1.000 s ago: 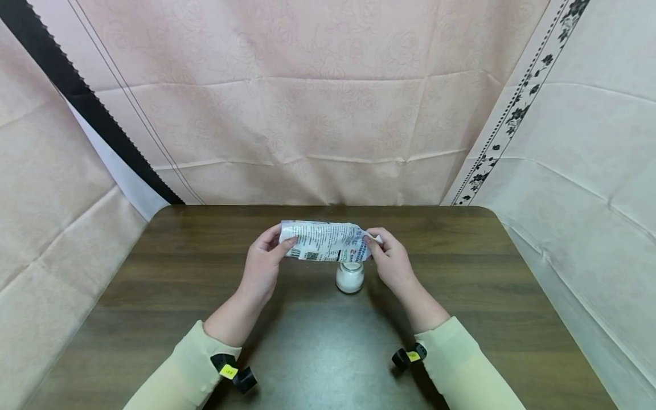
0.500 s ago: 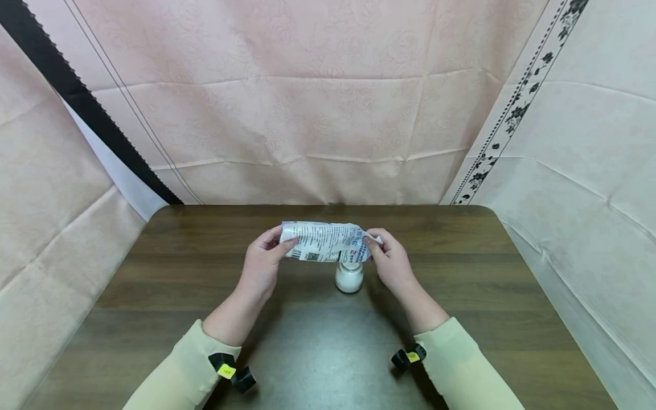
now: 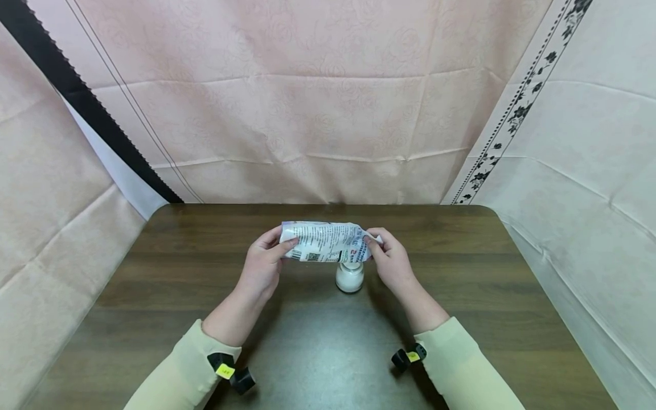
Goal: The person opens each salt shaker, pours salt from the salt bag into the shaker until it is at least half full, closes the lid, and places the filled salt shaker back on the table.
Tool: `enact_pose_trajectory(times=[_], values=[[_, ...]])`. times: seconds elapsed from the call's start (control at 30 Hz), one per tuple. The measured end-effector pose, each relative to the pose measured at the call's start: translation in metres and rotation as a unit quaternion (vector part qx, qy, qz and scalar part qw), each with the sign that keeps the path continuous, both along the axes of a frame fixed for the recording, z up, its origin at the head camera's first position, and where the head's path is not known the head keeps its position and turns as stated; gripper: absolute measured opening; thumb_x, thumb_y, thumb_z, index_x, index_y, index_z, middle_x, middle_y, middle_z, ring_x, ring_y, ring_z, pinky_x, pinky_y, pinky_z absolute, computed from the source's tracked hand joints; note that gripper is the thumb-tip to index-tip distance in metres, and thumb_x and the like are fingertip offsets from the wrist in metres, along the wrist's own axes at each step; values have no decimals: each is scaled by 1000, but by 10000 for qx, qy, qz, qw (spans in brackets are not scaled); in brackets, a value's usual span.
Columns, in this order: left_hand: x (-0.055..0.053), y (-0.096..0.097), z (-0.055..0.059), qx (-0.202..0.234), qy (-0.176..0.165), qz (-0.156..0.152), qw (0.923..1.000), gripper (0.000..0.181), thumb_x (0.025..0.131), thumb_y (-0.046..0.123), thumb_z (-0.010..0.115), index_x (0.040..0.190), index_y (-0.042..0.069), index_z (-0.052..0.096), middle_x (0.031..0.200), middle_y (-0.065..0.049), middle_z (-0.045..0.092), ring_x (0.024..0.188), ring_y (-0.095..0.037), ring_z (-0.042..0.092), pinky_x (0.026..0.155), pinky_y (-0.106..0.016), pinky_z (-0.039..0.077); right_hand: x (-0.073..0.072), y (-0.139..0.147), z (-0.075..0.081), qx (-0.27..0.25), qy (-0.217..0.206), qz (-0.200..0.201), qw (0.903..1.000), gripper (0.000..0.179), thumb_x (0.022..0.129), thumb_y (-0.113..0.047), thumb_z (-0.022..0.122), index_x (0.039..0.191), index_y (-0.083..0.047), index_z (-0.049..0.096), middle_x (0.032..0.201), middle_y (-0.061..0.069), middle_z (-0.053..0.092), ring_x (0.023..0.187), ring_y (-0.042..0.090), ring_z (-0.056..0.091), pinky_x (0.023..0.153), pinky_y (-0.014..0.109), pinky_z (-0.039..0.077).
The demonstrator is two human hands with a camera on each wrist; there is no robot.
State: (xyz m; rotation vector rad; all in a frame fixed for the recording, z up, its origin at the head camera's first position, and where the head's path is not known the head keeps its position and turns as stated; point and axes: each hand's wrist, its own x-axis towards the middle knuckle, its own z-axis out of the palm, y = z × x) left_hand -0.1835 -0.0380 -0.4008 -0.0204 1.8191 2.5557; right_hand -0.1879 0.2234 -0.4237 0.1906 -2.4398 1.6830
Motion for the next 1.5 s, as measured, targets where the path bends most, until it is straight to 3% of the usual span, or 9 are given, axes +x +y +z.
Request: enact_pose_trajectory(times=[0.3,0.5,0.67,0.87,1.17,1.5], values=[[-1,-1,0,182,159,-72,9997,35,87,-2,72,122,0,67,108,-11,63,94,-19,62,74,-24,53,0,0,1,-55,-88,68,9999,24,103,-26,55,115,-6,62,94,13,65,80,18,61,71,26,52],[-2,-3,0,-419,623,79,9971,32,86,3,75,118,2,70,105,-10,61,93,-20,59,72,-23,53,0,0,4,-114,-121,106,9998,25,103,-24,55,116,-4,62,97,17,65,84,26,63,72,26,53],[-4,-4,-2,-984,1011,336,9894,30,85,8,78,114,4,73,101,-9,61,90,-19,57,69,-22,51,-1,0,4,-120,-100,75,9999,24,103,-24,55,116,-5,62,94,16,65,86,38,62,71,26,53],[-6,-6,-7,-1550,1410,552,9762,29,86,13,79,113,6,74,98,-7,61,90,-18,61,71,-22,53,-1,1,3,-58,-5,10,10000,22,103,-24,55,114,-6,62,92,15,65,84,39,61,69,26,53],[-8,-6,-9,-1925,1799,726,9619,32,86,15,80,115,5,73,97,-6,57,87,-17,61,69,-21,53,-1,1,3,-21,-69,-3,10000,23,103,-24,55,115,-7,63,93,14,65,80,23,62,69,26,53],[-5,-4,-6,-2067,2147,996,9493,37,82,14,82,116,1,72,95,-9,54,81,-18,55,64,-19,48,1,0,3,-4,-161,-13,9999,25,103,-27,56,115,-7,63,94,14,65,82,25,61,70,26,52]])
